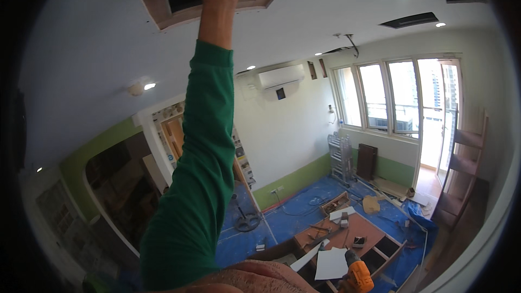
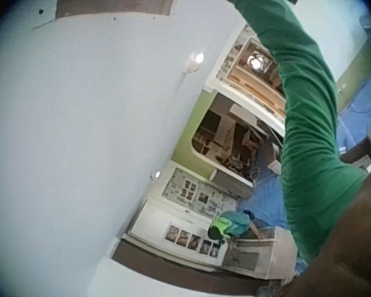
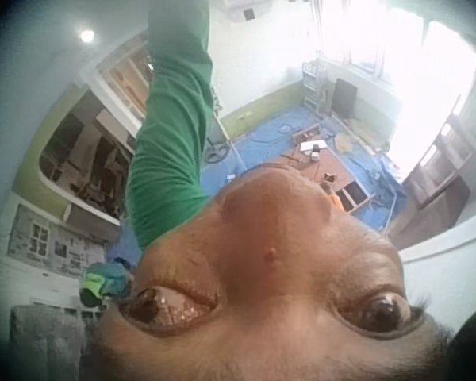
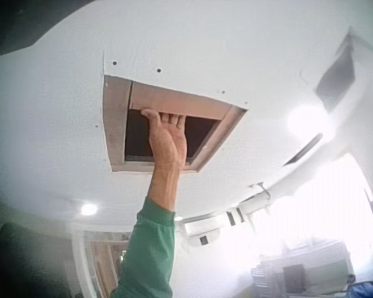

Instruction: The person uses a cordless drill to fasten screws into a ceiling opening, then picks up a white ceiling panel and positions it into the opening. The person continues to secure the panel with the drill.

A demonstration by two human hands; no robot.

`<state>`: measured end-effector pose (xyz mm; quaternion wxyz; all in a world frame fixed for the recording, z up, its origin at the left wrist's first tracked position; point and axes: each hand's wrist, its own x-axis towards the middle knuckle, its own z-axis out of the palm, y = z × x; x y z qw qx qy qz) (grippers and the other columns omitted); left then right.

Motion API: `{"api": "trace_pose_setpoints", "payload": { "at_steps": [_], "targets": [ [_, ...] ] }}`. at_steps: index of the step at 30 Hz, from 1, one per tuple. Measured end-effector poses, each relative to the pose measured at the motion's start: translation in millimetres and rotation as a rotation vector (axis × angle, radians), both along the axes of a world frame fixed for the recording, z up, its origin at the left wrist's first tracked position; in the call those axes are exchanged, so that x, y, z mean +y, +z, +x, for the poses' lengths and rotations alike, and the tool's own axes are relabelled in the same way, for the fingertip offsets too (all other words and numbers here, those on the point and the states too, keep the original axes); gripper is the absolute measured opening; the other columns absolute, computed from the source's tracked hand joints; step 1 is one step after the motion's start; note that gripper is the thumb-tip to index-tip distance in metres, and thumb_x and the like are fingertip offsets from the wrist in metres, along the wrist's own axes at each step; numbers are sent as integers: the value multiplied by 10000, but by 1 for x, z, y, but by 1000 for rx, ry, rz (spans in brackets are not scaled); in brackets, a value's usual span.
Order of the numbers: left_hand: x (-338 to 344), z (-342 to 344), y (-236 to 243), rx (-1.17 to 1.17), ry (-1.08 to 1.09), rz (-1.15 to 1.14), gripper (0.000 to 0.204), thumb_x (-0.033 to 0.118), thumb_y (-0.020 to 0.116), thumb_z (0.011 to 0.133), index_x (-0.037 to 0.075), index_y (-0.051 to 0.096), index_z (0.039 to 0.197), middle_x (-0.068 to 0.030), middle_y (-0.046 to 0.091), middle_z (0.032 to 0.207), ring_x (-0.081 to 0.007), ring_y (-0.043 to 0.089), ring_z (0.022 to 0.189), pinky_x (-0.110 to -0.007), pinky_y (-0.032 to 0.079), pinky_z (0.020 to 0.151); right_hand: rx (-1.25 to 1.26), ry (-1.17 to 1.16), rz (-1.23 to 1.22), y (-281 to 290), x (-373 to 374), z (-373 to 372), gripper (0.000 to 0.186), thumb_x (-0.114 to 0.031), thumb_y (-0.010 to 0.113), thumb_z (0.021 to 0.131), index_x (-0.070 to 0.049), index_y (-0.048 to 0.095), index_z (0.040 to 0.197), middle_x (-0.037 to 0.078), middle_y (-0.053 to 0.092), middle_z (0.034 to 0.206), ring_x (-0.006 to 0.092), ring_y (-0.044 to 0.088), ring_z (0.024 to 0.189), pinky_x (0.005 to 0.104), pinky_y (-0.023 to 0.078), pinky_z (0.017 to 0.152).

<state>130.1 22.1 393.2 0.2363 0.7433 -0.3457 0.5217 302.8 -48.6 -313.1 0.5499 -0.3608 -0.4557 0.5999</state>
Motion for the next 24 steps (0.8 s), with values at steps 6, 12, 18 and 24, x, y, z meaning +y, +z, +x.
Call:
{"api": "trace_pose_setpoints", "payload": {
  "at_steps": [6, 12, 18, 24],
  "targets": [
    [-3, -14, -2, -120, 241, 178, 729, 477, 550, 1054, 72, 275, 1594, -171, 406, 1568, -348, 383, 1475, -529, 303, 1270, -3, 113, 9, 6, 10, -15, 328, -75, 794, 867, -60, 639, 1156, 24, 667, 932, 148, 686, 791, 308, 580, 716],
    [-37, -27, -4, -161, 160, 178, 578, 306, 556, 1085, 40, 331, 1547, -165, 426, 1564, -355, 393, 1469, -555, 297, 1275, 10, 183, 14, 3, 4, -27, 317, -79, 789, 872, -61, 639, 1151, 22, 664, 930, 146, 681, 791, 306, 575, 714],
    [-50, -22, -9, -182, 158, 134, 531, 313, 547, 1083, 8, 411, 1496, -156, 474, 1542, -335, 414, 1459, -552, 274, 1290, 29, 241, 0, -1, 1, -34, 306, -83, 784, 878, -62, 639, 1147, 20, 662, 928, 144, 676, 791, 304, 570, 711],
    [-29, -16, -13, -174, 136, 113, 555, 352, 530, 1081, 6, 411, 1498, -154, 476, 1541, -333, 412, 1461, -544, 271, 1293, 35, 218, -24, -4, 6, -30, 295, -87, 778, 883, -63, 638, 1142, 19, 659, 926, 141, 671, 790, 302, 565, 709]
  ]
}}
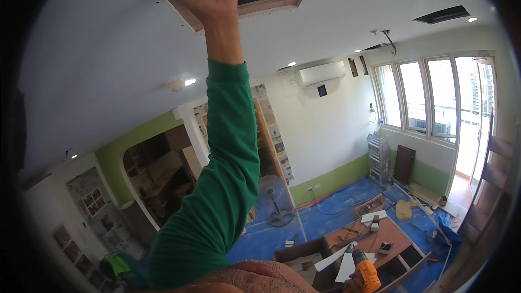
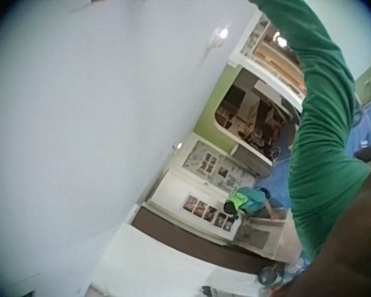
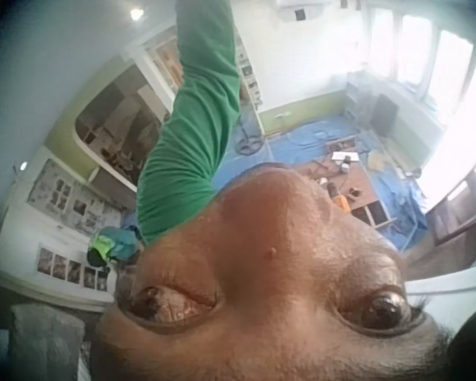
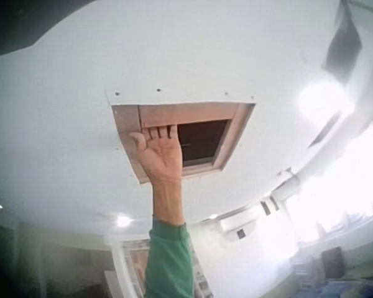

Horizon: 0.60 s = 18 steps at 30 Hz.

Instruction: The person uses a cordless drill to fasten screws into a ceiling opening, then picks up a white ceiling panel and positions it into the opening. The person continues to secure the panel with the drill.

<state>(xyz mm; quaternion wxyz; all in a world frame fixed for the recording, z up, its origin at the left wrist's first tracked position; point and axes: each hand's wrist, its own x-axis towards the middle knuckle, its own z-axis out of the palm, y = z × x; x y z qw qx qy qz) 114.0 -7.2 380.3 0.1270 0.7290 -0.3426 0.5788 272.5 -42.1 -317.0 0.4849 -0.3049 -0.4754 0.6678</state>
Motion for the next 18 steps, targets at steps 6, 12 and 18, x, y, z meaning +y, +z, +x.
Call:
{"api": "trace_pose_setpoints", "payload": {
  "at_steps": [6, 12, 18],
  "targets": [
    [-22, -6, 9, 9, 88, 21, 581, 390, 514, 1079, 4, 412, 1500, -151, 477, 1540, -330, 410, 1463, -536, 267, 1296, 9, 84, 10, 3, 3, -10, 285, -92, 773, 889, -65, 638, 1138, 17, 656, 924, 139, 665, 790, 299, 559, 706],
    [1, -9, 3, 7, 31, 5, 609, 429, 498, 1077, 2, 412, 1502, -149, 479, 1539, -328, 407, 1465, -528, 264, 1298, 0, 16, -9, 1, 12, -8, 274, -96, 768, 894, -66, 638, 1134, 15, 654, 922, 137, 660, 790, 297, 554, 704],
    [-24, -17, 11, 25, 128, 24, 638, 467, 482, 1075, -1, 412, 1504, -147, 480, 1538, -325, 405, 1467, -520, 260, 1301, 5, 102, -10, 1, 6, -19, 263, -100, 762, 900, -67, 637, 1129, 13, 651, 920, 134, 655, 790, 295, 549, 701]
  ]
}}
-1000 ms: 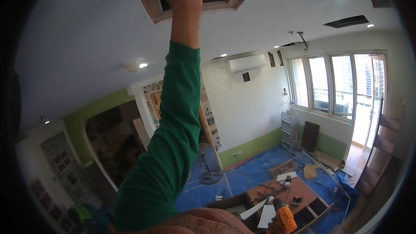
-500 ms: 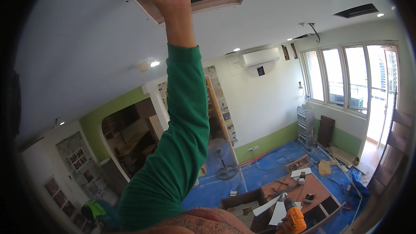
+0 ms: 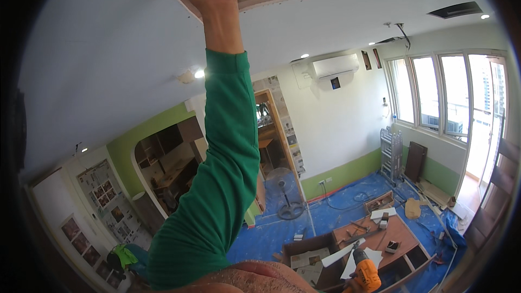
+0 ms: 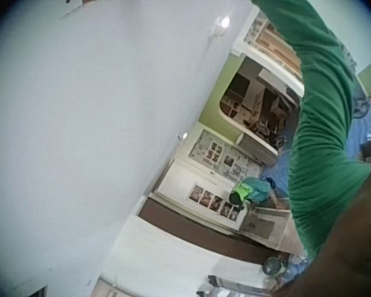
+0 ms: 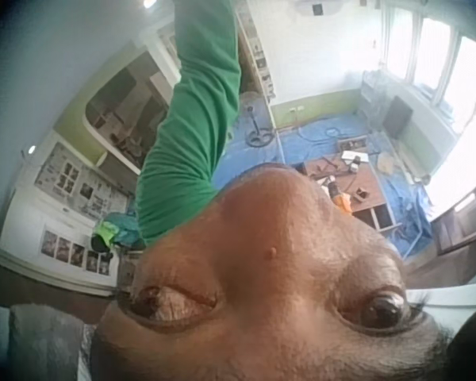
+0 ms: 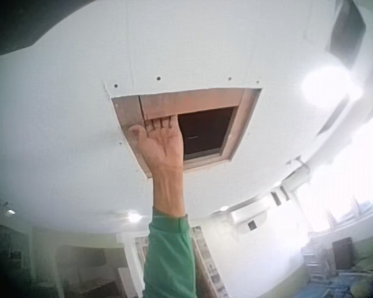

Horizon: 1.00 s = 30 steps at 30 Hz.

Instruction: The person uses a cordless drill to fasten screws into a ceiling opening, then picks up a white ceiling panel and positions it into the opening. The person continues to secure the panel with the drill.

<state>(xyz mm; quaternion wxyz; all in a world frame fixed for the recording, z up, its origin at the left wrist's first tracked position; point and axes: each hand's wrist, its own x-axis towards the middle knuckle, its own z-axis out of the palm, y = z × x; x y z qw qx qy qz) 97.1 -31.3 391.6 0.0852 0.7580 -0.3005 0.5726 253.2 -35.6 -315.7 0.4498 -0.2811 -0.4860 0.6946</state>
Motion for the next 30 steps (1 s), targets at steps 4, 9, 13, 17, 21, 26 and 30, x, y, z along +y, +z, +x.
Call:
{"api": "trace_pose_setpoints", "payload": {
  "at_steps": [4, 9, 13, 17, 21, 26, 30],
  "targets": [
    [2, -1, 0, 9, -26, 4, 659, 492, 471, 1074, -2, 412, 1506, -146, 481, 1537, -324, 404, 1469, -515, 258, 1303, 2, -31, -9, -4, -4, 4, 256, -103, 759, 904, -68, 637, 1126, 11, 649, 918, 133, 652, 789, 294, 545, 700],
    [2, -9, 6, 63, -76, -11, 686, 524, 458, 1072, -4, 412, 1507, -144, 482, 1536, -321, 402, 1471, -509, 255, 1305, 4, -55, -23, -7, -13, 6, 247, -106, 754, 908, -69, 637, 1123, 10, 647, 917, 131, 647, 789, 292, 541, 698],
    [10, -9, -7, 210, -320, -114, 708, 550, 447, 1071, -5, 412, 1509, -142, 483, 1536, -320, 400, 1472, -503, 252, 1307, 1, -117, -50, -13, -22, 14, 240, -109, 751, 912, -69, 637, 1120, 9, 645, 915, 129, 644, 789, 291, 537, 696],
    [48, 15, -3, 208, 38, -50, 803, 561, 571, 1024, -7, 363, 1552, -183, 450, 1563, -312, 387, 1486, -478, 249, 1303, -3, -217, -79, -21, -35, 24, 233, -112, 747, 916, -70, 636, 1117, 7, 644, 914, 128, 640, 789, 289, 534, 694],
    [68, 32, 8, -138, 960, -27, 782, 492, 691, 996, -57, 445, 1495, -225, 529, 1505, -294, 493, 1419, -414, 348, 1231, -1, -241, -88, -24, -50, 27, 226, -115, 743, 919, -71, 636, 1114, 6, 642, 913, 126, 637, 788, 288, 530, 693],
    [119, 53, 26, -58, 1050, 179, 560, 394, 711, 1005, -91, 639, 1275, -212, 705, 1248, -290, 671, 1181, -390, 498, 1030, 5, -324, -115, -30, -63, 33, 218, -118, 739, 924, -72, 636, 1110, 4, 640, 911, 124, 632, 788, 286, 526, 691],
    [141, 59, 24, -164, 948, 227, 453, 317, 722, 1004, -77, 676, 1223, -201, 736, 1171, -285, 697, 1117, -381, 522, 963, 10, -377, -138, -35, -71, 38, 211, -121, 735, 928, -73, 636, 1107, 3, 638, 909, 123, 629, 788, 285, 522, 689]
  ]
}}
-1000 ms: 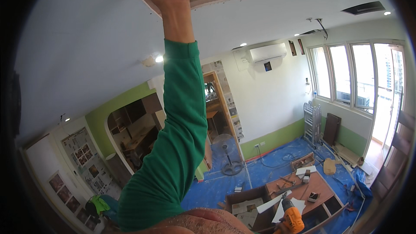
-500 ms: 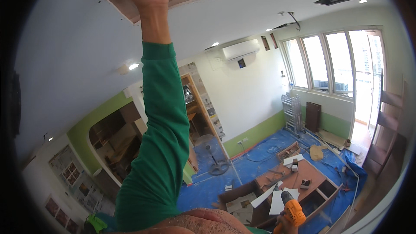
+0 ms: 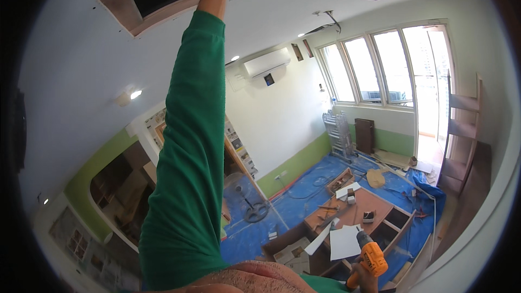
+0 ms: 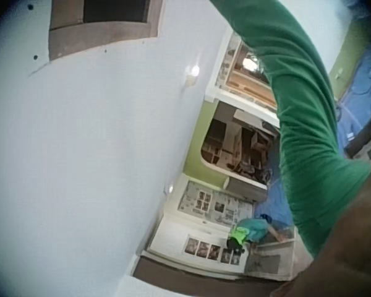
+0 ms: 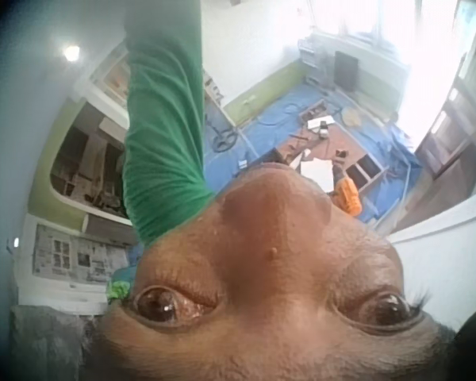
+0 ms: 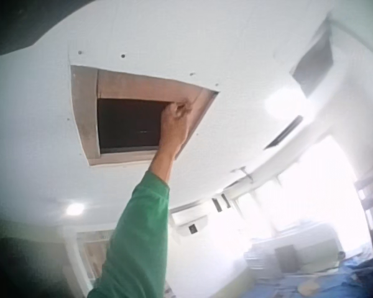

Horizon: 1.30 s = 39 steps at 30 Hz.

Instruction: The person uses a cordless drill to fasten screws into a ceiling opening, then picks up a white ceiling panel and positions it into the opening. The person continues to secure the panel with the drill.

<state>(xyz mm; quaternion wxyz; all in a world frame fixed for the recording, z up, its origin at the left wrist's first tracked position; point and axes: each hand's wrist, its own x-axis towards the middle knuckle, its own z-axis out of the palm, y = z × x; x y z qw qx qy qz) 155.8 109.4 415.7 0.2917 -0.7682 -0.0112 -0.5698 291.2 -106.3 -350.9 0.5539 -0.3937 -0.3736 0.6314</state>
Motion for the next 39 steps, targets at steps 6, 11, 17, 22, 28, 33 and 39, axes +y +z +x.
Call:
{"api": "trace_pose_setpoints", "payload": {
  "at_steps": [6, 11, 17, 22, 28, 33, 39],
  "targets": [
    [-7, 13, -13, -13, -76, 17, 457, 302, 739, 993, -100, 668, 1198, -188, 740, 1129, -261, 692, 1080, -374, 517, 947, -4, -36, -37, -9, -9, 10, 201, -125, 730, 933, -74, 635, 1103, 1, 635, 907, 120, 624, 788, 282, 517, 687],
    [-17, 21, -17, -85, 7, -51, 545, 389, 681, 1022, -135, 656, 1169, -239, 723, 1124, -314, 691, 1067, -411, 516, 935, -26, -72, -59, -15, -13, 19, 192, -129, 725, 938, -75, 635, 1099, 0, 633, 906, 118, 619, 787, 281, 512, 684],
    [-6, 25, -12, -133, -41, -1, 549, 395, 613, 1055, -143, 653, 1154, -309, 692, 1139, -382, 680, 1083, -461, 502, 947, -43, -66, -78, -29, -8, 25, 183, -133, 720, 943, -76, 635, 1095, -2, 631, 904, 116, 614, 787, 279, 507, 682],
    [1, 22, -8, -157, -23, 77, 612, 444, 605, 1055, -157, 646, 1160, -307, 699, 1125, -381, 683, 1069, -466, 506, 940, -18, -46, -85, -38, -6, 25, 175, -136, 716, 948, -77, 634, 1091, -4, 629, 902, 114, 610, 787, 277, 503, 680],
    [-4, 10, 1, -19, -11, 9, 766, 572, 544, 1054, -180, 636, 1166, -288, 713, 1080, -368, 691, 1036, -456, 519, 926, 68, -15, -66, -9, -11, 16, 155, -150, 720, 945, -78, 630, 1048, -8, 610, 889, 117, 597, 774, 274, 496, 674],
    [4, 9, 0, -30, -32, -4, 838, 639, 537, 1033, -186, 630, 1148, -238, 692, 983, -275, 657, 946, -421, 518, 856, -68, 16, -49, -47, 2, 25, 156, -154, 711, 950, -72, 626, 1052, 5, 616, 883, 123, 603, 782, 285, 503, 684],
    [-9, 9, -1, -36, 73, -125, 790, 614, 554, 1036, -162, 641, 1158, -241, 704, 1014, -288, 668, 959, -420, 520, 867, -58, 19, -14, -55, 16, 20, 217, -144, 728, 930, -65, 629, 1107, 29, 646, 906, 152, 639, 796, 318, 535, 705]
  ]
}}
